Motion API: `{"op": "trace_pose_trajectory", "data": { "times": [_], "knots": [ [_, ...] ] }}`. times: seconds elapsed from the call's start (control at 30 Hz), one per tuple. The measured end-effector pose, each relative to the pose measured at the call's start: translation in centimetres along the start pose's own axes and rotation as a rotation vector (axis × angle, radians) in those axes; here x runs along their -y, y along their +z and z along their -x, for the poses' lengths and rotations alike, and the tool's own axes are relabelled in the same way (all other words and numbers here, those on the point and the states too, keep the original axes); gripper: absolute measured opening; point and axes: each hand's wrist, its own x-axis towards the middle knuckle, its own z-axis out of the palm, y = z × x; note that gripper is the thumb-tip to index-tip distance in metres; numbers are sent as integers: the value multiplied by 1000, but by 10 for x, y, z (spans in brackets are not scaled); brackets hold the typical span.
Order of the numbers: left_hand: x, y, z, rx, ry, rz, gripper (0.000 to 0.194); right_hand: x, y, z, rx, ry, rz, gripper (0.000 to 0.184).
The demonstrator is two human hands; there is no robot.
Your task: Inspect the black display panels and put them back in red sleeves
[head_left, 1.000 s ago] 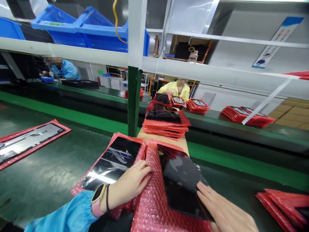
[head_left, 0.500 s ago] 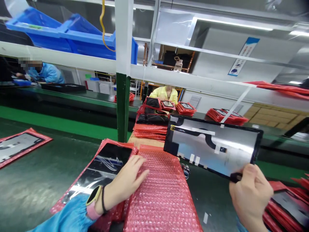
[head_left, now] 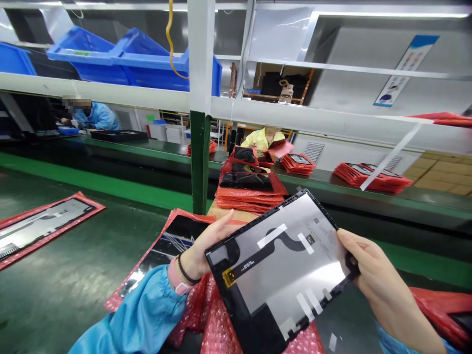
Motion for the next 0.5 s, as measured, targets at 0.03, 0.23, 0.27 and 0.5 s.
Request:
{"op": "trace_pose_trajectory", "data": {
  "times": [0.03,0.23,0.27,0.5],
  "knots": [
    [1,0,0,4,1,13,65,0,0,-1,32,33,3,23],
    [6,-7,4,-10,36,49,33,-5,-2,-7,80,120,43,30],
    [6,-8,4,-11,44,52,29,-5,-2,-7,87,131,48,31],
    [2,-6,3,3,163,100,42,-14,-9,-14,57,140,-15,33]
  ]
}}
